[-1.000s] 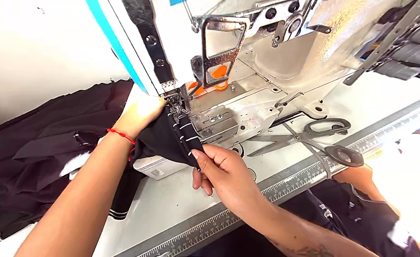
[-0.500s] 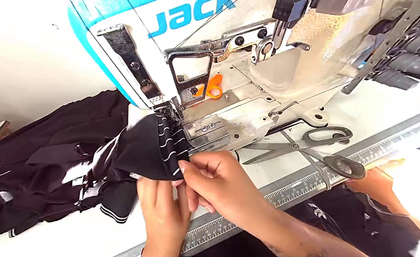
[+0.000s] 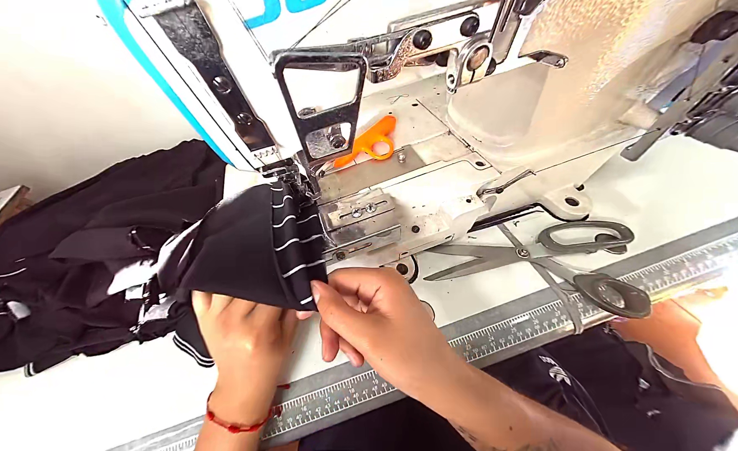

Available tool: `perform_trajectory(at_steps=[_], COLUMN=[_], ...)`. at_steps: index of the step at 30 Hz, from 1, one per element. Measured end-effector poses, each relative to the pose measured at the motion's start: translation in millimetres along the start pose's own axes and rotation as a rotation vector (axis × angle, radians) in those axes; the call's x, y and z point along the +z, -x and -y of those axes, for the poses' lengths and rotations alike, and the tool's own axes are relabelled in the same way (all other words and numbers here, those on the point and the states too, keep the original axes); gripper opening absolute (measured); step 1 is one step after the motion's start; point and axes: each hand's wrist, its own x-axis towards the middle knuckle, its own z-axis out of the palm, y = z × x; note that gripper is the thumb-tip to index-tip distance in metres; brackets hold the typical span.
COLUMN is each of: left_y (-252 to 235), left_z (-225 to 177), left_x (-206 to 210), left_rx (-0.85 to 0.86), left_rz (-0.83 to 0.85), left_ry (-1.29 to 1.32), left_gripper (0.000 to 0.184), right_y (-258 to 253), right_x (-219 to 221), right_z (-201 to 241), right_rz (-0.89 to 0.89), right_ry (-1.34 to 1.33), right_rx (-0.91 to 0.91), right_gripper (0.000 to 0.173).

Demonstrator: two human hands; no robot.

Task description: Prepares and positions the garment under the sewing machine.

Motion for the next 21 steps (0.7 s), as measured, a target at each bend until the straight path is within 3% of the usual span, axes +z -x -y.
perform_trajectory(at_steps=[3, 6, 8, 10, 12, 15, 17, 21], left_y=[3.3, -28.5, -63.0, -93.0, -107.8, -113.4, -111.8, -110.0], left_z=[7.4, 20.2, 35.4, 45.1, 51.2, 58.0, 60.3, 63.4], left_x=[-32.1, -67.2, -68.2, -53.9, -38.0, -24.1, -21.1, -23.0], left_rx=[0.156, 0.305, 0.421, 0.574, 0.680, 0.711, 0.661, 0.582], left_rz=[0.083, 0.222, 0.343, 0.462, 0.524, 0.463, 0.343, 0.165], left_ry=[0.123, 0.166, 0.129, 0.112, 0.155, 0.240, 0.278, 0.383], left_gripper=[0.018, 0.017, 0.020, 0.024, 0.025, 0.024, 0.024, 0.012], right_y=[-1.4, -4.4, -4.4, -4.7, -3.8, -12.1, -23.5, -46.3], right_x=[-7.7, -17.6, -21.4, -27.9, -37.2, -47.8, -50.9, -47.0], right_z=[-3.8, -5.0, -4.9, -4.1, -1.5, 10.7, 20.2, 22.3], right_rz=[0.012, 0.056, 0.099, 0.134, 0.098, -0.103, 0.015, 0.267], right_ry=[0.016, 0.061, 0.093, 0.169, 0.371, 0.915, 1.114, 0.923], right_rx=[0.034, 0.092, 0.114, 0.045, -0.166, -0.600, -0.673, -0.744], right_gripper=[0.030, 0.031, 0.031, 0.030, 0.028, 0.019, 0.027, 0.018])
